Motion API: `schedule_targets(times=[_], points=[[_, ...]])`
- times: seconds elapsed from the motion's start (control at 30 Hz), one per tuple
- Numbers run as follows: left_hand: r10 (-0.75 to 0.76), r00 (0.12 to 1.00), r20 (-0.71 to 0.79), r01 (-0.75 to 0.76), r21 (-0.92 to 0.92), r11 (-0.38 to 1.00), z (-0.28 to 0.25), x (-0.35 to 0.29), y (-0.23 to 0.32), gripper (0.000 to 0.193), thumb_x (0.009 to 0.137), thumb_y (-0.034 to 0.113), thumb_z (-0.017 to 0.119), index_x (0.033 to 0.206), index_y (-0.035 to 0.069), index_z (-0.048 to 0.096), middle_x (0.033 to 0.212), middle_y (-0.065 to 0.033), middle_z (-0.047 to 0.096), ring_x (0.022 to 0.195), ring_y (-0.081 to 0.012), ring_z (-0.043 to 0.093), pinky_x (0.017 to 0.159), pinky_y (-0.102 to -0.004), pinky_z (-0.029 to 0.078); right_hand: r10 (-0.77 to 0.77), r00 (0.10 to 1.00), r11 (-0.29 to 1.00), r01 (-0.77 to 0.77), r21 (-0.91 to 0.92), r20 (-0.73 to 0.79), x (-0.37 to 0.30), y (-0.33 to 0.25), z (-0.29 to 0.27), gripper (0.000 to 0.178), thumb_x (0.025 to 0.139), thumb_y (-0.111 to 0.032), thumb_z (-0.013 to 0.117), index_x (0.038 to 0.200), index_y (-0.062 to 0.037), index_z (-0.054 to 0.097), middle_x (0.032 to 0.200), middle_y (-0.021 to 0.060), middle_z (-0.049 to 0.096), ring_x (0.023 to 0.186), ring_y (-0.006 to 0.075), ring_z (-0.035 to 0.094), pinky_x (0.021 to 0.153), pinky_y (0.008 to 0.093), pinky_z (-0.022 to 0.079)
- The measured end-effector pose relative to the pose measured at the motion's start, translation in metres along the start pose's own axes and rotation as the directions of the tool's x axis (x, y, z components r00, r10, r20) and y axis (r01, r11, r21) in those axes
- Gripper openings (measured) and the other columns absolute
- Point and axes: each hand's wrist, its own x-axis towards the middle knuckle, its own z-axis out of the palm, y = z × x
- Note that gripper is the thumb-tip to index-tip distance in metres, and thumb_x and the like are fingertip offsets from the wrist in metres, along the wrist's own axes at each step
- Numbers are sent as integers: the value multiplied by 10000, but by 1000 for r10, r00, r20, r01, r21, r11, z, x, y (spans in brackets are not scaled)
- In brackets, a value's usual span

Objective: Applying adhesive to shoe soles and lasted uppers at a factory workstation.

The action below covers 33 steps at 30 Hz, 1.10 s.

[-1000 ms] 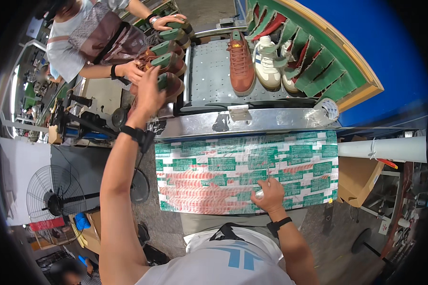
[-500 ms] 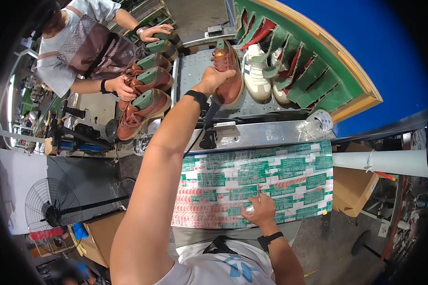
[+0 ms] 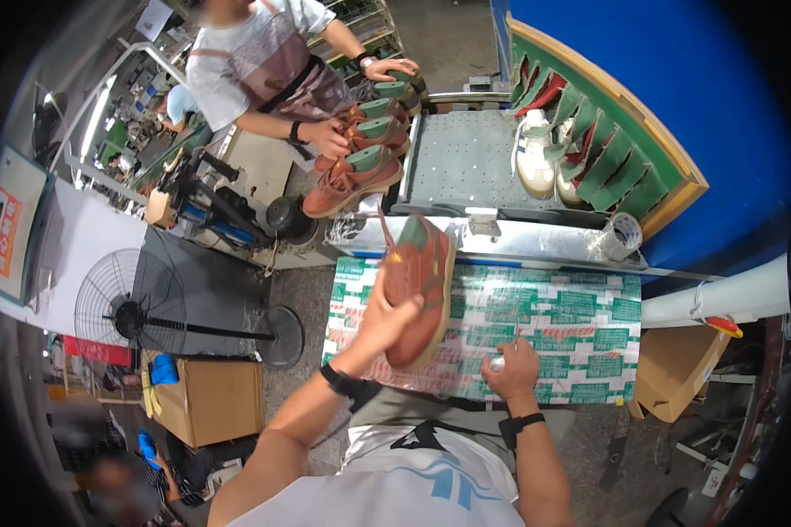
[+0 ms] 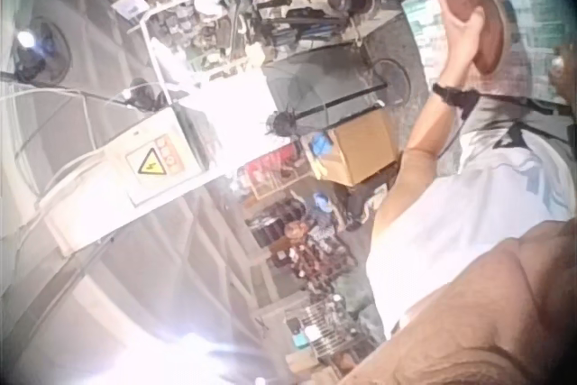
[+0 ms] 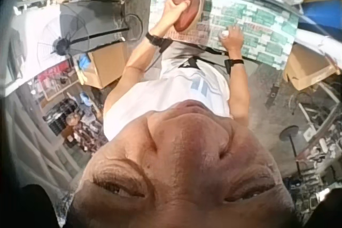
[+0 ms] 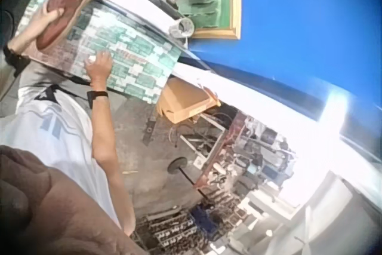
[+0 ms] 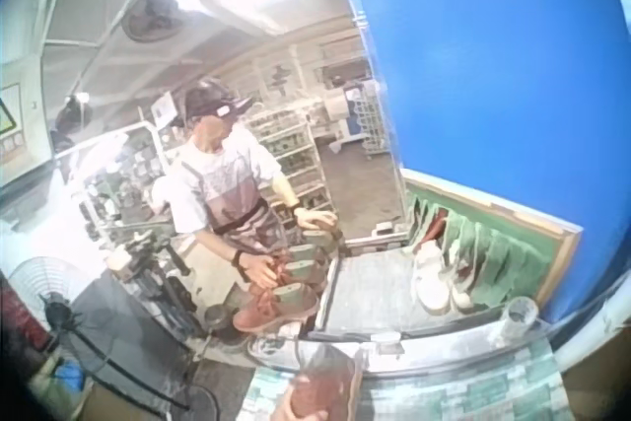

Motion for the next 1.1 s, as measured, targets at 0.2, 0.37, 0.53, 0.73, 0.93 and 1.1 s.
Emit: schedule_targets(times=[0.2, 0.37, 0.53, 0.73, 0.93, 1.1], points=[[-104, 992, -74, 123, 342, 932, 53, -96, -61, 1293, 824, 234, 948, 1756, -7, 85, 1440, -319, 642, 1260, -435, 716, 1060, -467, 569, -34, 999, 998, 34, -49, 5, 0, -2, 1, 339, 734, -289, 876, 971, -126, 697, 985, 107, 606, 900, 361, 661, 760, 497, 548], [5, 1000, -12, 0, 408, 913, 45, -93, -83, 1280, 861, 245, 909, 1764, 4, 36, 1379, -331, 654, 1292, -490, 662, 1089, -511, 535, 116, 993, 992, -115, 43, -8, -8, -9, -7, 374, 798, -252, 869, 1102, -95, 717, 1029, 127, 652, 960, 385, 684, 810, 499, 566], [8, 991, -130, -22, -110, 994, 25, -66, -72, 788, 1051, 185, 755, 1701, -9, 355, 1313, -188, 723, 1133, -297, 734, 1055, -382, 554, 438, 891, 864, -454, 217, 120, -45, -24, -20, 511, 886, -220, 840, 1337, -33, 690, 1069, 131, 693, 1010, 336, 698, 930, 447, 564], [-389, 921, 32, 303, -688, 660, -29, -31, -91, 225, 1157, 243, 612, 1232, 49, 699, 917, -53, 734, 793, -122, 711, 616, -234, 530, 447, 825, 741, -558, 372, 347, -74, -83, -48, 736, 874, -199, 828, 1537, -7, 574, 1109, 133, 718, 1005, 282, 706, 928, 415, 571], [-650, 756, -76, 352, -790, 502, -71, -19, -140, 174, 1132, 189, 608, 1020, 72, 672, 777, 7, 609, 647, -134, 600, 522, -311, 537, 24, 872, 854, -272, 444, 488, -27, -150, -59, 868, 847, -232, 868, 1610, -19, 511, 1189, 191, 737, 1090, 386, 732, 987, 450, 581], [-452, 875, -171, 321, -494, 808, -91, -20, -159, 92, 1062, 122, 685, 1114, 51, 711, 975, -32, 696, 933, -167, 681, 883, -347, 569, 18, 961, 907, -132, 400, 275, 26, -132, -38, 918, 825, -283, 888, 1610, 4, 506, 1115, 185, 716, 993, 377, 729, 884, 463, 589]])
